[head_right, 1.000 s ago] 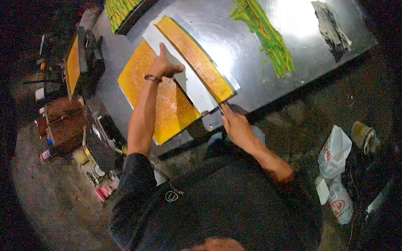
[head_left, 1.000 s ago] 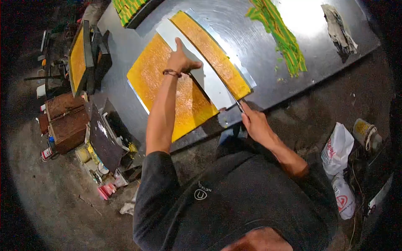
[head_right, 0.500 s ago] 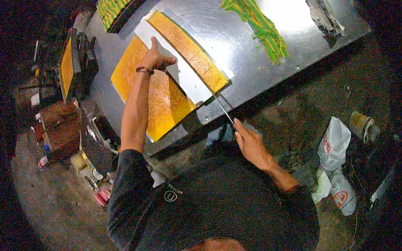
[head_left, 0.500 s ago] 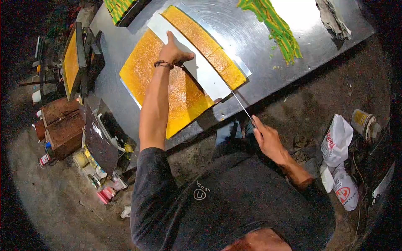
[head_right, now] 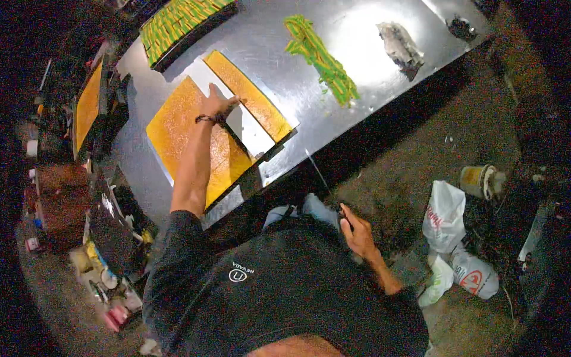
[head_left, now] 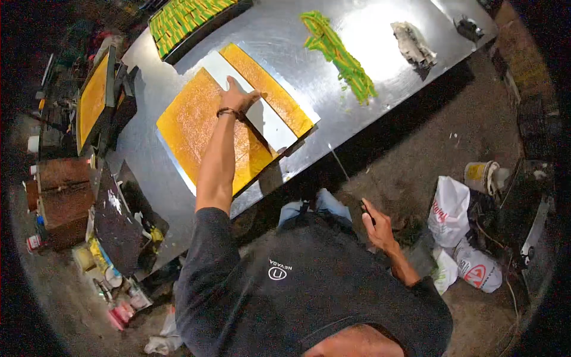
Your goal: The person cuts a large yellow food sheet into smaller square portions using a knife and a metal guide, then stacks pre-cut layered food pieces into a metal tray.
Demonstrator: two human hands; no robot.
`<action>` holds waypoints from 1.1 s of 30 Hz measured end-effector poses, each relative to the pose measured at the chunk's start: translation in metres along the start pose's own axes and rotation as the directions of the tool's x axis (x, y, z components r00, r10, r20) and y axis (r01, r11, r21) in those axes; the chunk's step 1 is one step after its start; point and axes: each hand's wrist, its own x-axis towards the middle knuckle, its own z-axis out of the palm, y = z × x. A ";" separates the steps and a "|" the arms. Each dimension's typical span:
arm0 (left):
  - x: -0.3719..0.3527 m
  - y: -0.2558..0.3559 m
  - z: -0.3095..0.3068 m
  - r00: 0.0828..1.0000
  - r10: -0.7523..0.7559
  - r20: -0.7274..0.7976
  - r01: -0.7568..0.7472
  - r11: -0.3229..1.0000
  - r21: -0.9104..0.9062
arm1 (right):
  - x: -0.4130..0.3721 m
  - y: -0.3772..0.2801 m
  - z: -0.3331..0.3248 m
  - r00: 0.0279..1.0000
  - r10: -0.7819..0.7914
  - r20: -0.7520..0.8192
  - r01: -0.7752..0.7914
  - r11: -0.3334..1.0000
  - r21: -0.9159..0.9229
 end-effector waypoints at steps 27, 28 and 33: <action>-0.039 0.337 0.131 0.982 0.178 -0.063 -0.187 0.871 -0.455 | 0.453 0.156 -0.230 0.890 -0.349 -0.293 0.058 0.725 -0.686; -0.032 0.354 0.135 0.987 0.159 -0.001 -0.145 0.898 -0.416 | 0.440 0.130 -0.235 0.893 -0.322 -0.314 0.107 0.830 -0.547; -0.002 0.406 0.154 0.992 0.039 0.123 0.010 0.926 -0.376 | 0.388 0.124 -0.222 0.984 -0.163 -0.075 0.156 0.983 -0.092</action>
